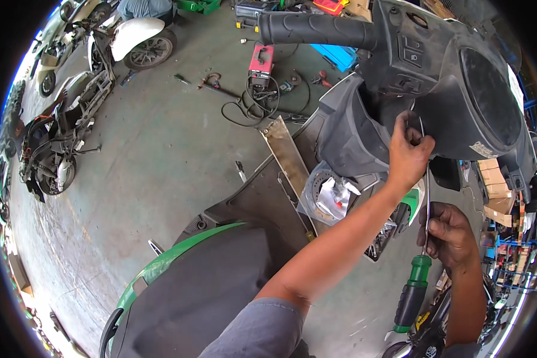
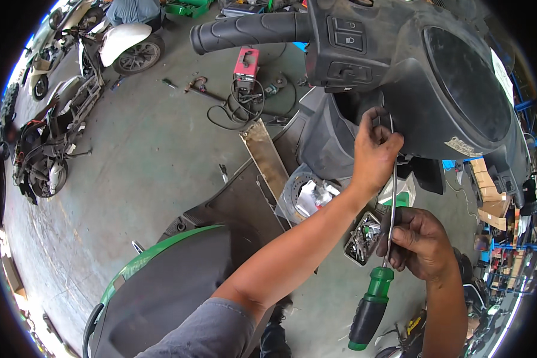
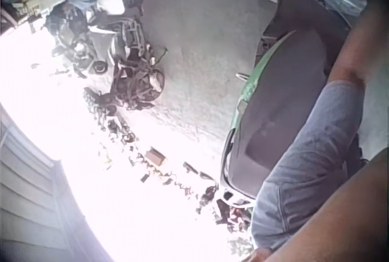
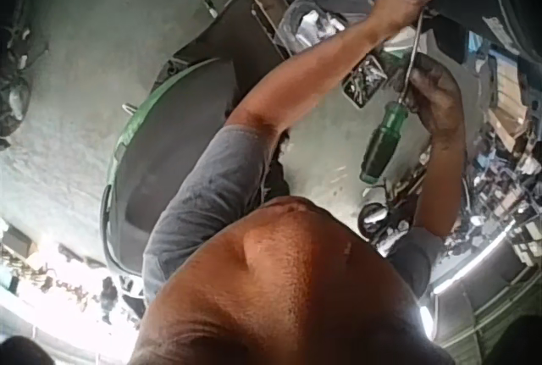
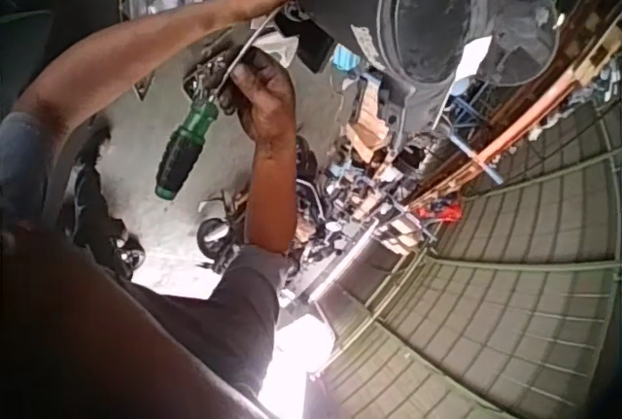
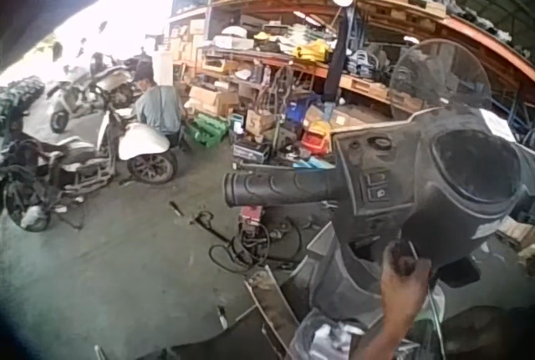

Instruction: The person removes the front plastic fairing from a motorcycle by first unscrewing several fasteners with a screwdriver, then disconnecting internal wiring connectors by hand, and finally lifting the panel away and placing it in a tray with other parts before picking up a power drill to continue work on the frame.

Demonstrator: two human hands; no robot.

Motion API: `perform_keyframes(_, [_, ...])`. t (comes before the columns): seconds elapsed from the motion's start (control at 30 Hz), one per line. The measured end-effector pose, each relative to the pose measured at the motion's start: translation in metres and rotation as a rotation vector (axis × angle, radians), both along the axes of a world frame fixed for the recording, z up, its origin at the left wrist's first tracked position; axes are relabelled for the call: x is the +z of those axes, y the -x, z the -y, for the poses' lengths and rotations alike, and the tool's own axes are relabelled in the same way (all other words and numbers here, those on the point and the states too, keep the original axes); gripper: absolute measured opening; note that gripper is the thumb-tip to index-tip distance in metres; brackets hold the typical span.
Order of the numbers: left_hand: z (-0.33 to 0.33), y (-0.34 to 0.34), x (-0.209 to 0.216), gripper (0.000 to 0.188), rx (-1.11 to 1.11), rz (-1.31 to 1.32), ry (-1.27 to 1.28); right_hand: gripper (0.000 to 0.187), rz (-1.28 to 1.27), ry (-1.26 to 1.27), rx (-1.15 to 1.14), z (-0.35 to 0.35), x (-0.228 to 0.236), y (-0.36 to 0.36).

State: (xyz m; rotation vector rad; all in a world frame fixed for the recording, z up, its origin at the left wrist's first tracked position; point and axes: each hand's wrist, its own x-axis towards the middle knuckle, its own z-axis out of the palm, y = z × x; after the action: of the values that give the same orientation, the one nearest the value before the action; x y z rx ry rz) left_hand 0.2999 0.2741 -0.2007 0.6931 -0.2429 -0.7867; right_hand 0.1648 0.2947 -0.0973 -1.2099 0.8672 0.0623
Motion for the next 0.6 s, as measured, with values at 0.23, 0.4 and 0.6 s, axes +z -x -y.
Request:
perform_keyframes(0.23, [0.003, -0.005, 0.000, 0.041, -0.042, -0.064, 0.011, 0.028, -0.017, -0.113, -0.081, -0.015, 0.006, -0.017])
perform_keyframes(0.4, [0.004, -0.009, -0.005, 0.038, -0.053, -0.090, 0.038, 0.025, 0.021, -0.161, 0.033, -0.003, -0.006, -0.015])
perform_keyframes(0.6, [0.006, -0.010, -0.010, 0.036, -0.093, -0.121, 0.065, 0.031, 0.003, -0.240, -0.019, -0.009, -0.023, -0.010])
